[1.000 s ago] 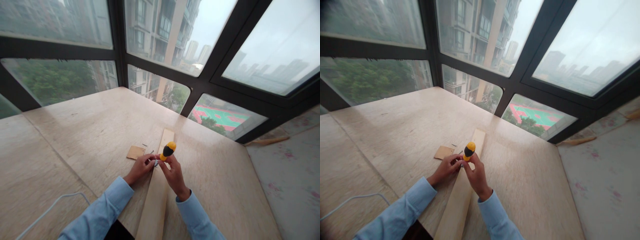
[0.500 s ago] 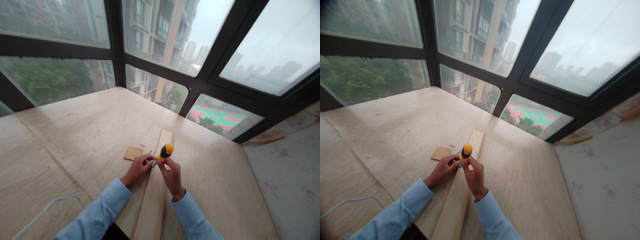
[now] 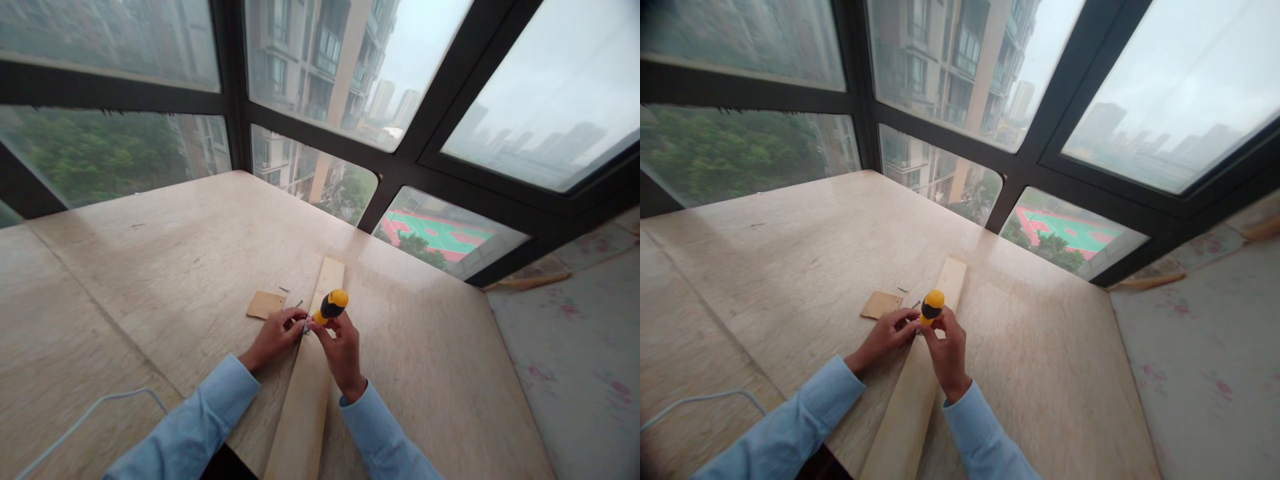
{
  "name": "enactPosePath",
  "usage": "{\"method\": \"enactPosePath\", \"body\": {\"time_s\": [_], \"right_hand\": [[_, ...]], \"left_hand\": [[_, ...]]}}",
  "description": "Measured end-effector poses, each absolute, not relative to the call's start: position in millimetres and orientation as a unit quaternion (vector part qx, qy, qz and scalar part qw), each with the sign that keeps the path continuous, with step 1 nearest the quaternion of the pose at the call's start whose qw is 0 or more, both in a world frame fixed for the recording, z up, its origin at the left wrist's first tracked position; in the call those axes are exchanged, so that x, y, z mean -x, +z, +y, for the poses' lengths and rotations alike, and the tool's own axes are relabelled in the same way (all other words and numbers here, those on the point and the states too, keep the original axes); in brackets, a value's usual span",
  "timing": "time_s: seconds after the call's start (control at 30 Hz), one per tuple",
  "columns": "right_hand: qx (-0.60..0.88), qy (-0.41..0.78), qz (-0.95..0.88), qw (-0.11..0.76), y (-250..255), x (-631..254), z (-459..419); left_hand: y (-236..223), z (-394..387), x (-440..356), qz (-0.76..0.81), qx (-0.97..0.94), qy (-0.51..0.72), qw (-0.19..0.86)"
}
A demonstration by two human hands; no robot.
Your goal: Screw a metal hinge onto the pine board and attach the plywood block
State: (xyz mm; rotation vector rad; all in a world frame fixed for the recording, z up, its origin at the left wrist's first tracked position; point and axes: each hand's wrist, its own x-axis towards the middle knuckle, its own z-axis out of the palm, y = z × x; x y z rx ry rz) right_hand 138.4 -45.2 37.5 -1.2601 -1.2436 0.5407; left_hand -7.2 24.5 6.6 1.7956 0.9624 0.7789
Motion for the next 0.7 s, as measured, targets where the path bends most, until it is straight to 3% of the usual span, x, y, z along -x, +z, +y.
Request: {"method": "enactPosePath", "body": {"time_s": [0.7], "right_hand": [[0.522,0.26,-0.591,0.558,40.6,-138.9,-48.8]], "left_hand": [[7.2,23.2,7.1,0.395,-0.723,0.319,0.468]]}}
